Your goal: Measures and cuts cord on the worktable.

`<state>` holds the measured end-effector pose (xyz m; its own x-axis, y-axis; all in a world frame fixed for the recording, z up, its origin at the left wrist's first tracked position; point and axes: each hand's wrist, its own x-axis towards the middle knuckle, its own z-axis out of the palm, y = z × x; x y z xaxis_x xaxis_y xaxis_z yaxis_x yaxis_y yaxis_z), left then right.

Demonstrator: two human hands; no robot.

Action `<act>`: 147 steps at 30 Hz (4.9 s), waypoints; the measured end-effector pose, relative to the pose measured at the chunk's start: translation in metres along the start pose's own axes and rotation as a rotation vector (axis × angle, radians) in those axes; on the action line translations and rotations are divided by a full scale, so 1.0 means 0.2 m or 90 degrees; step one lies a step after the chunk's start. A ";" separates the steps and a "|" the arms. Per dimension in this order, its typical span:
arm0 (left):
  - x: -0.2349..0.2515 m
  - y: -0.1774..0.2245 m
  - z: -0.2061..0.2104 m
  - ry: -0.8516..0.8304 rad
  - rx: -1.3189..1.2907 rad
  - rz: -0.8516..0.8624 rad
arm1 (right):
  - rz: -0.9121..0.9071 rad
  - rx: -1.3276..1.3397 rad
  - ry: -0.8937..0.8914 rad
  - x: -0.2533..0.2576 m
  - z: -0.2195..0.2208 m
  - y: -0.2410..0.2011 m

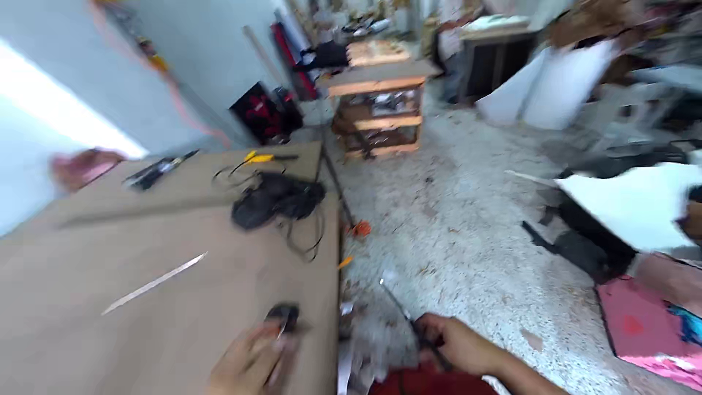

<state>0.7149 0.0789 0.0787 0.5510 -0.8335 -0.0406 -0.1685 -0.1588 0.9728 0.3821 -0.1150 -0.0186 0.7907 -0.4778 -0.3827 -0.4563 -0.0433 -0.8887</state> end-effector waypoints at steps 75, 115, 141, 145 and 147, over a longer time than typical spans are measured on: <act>-0.17 0.12 0.27 0.241 0.029 0.086 | -0.217 0.066 -0.147 0.18 0.36 -0.49; -0.23 -0.31 -0.03 0.093 0.177 -0.253 | -0.206 0.269 -0.092 0.24 0.27 -0.35; -1.01 -0.45 -0.19 0.665 -0.711 0.270 | -0.217 0.123 -0.433 0.81 0.25 -0.53; -1.19 -0.40 -0.06 0.698 -0.690 0.353 | -0.250 -0.106 -0.373 0.88 0.32 -0.60; -1.23 -0.37 -0.01 0.701 -0.679 0.415 | -0.321 -0.301 -0.273 0.94 0.34 -0.62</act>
<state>0.5930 0.2971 0.0164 0.9696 0.2096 0.1260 -0.2445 0.8376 0.4885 0.6143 -0.1392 0.0023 0.9909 0.0722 -0.1136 -0.0517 -0.5752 -0.8163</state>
